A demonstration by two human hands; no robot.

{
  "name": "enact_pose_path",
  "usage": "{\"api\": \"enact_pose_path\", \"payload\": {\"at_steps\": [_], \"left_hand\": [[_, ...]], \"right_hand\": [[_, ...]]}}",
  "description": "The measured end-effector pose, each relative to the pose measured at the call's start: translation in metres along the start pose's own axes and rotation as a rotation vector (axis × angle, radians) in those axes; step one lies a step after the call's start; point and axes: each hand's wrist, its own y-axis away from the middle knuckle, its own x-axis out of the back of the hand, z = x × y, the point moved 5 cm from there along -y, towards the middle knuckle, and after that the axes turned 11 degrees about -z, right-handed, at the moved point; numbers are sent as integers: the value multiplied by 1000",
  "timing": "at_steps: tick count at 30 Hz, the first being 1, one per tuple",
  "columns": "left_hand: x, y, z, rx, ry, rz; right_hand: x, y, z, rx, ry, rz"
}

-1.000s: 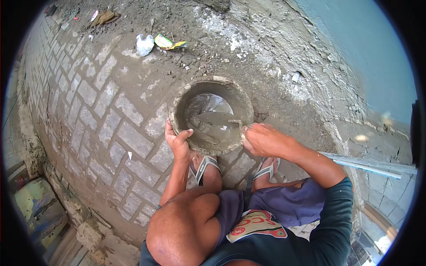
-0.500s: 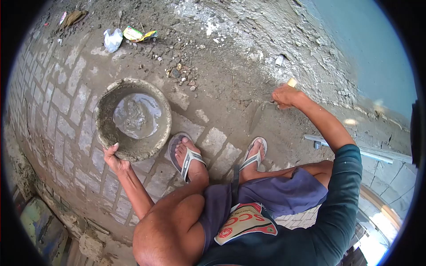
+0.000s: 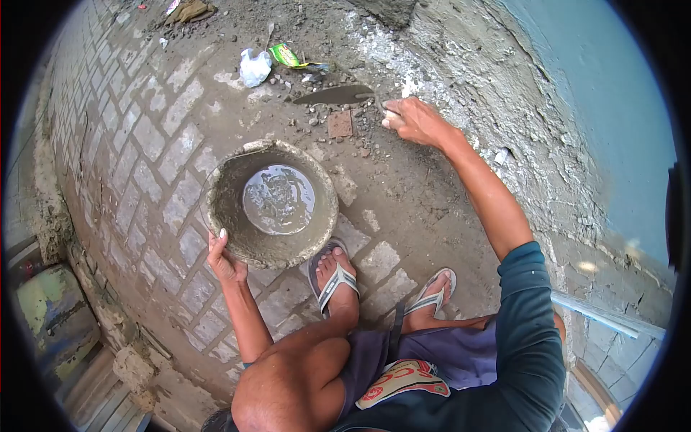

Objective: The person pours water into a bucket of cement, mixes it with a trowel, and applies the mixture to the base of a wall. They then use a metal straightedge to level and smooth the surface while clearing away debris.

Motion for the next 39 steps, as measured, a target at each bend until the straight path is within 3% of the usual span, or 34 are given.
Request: {"api": "enact_pose_path", "payload": {"at_steps": [3, 5, 9, 11, 12, 15, 18, 20, 22, 24, 25, 27, 29, 31, 33, 36, 39], "left_hand": [[13, 6, 1, 16, 31, -8], [14, 5, 1, 13, 68, -21], [7, 7, 4, 14, 45, 31], [3, 5, 4, 7, 75, -59], [6, 4, 3, 11, 76, -66], [19, 6, 2, 4, 29, 19], [22, 5, 0, -3, 36, -6], [26, 3, -3, -8, 61, 25], [23, 0, -4, 4, 76, -26], [21, -6, -2, 2, 88, -82], [21, -9, -2, -9, 96, -115], [20, -8, -2, -16, 102, -139], [13, -6, 2, 14, 126, -93], [6, -6, 4, 5, 132, -91], [7, -4, 4, 0, 141, -80], [17, -5, 1, 2, 122, -48], [14, -5, 0, -2, 130, -101]], "right_hand": [[-31, 25, -14, 31, 220, -448], [-60, 8, 6, 109, 263, -415], [-28, -52, -18, 11, 275, -237], [-17, -77, -15, -51, 170, 160], [-15, -75, -19, -58, 171, 164], [-24, -31, -29, -155, -319, 254], [-82, 42, -8, -335, -867, 312], [-122, 83, -1, -482, -1298, 546], [-164, 101, -2, -592, -1381, 667], [-198, 92, -21, -662, -1473, 583], [-196, 84, -39, -636, -1334, 510], [-187, 57, -63, -552, -1361, 281], [-158, 40, -72, -550, -1341, 317], [-127, 25, -62, -533, -1315, 357], [-108, 19, -40, -431, -1560, 232], [-85, 7, -16, -344, -1486, 0], [-76, -8, -3, -348, -1452, 15]]}}
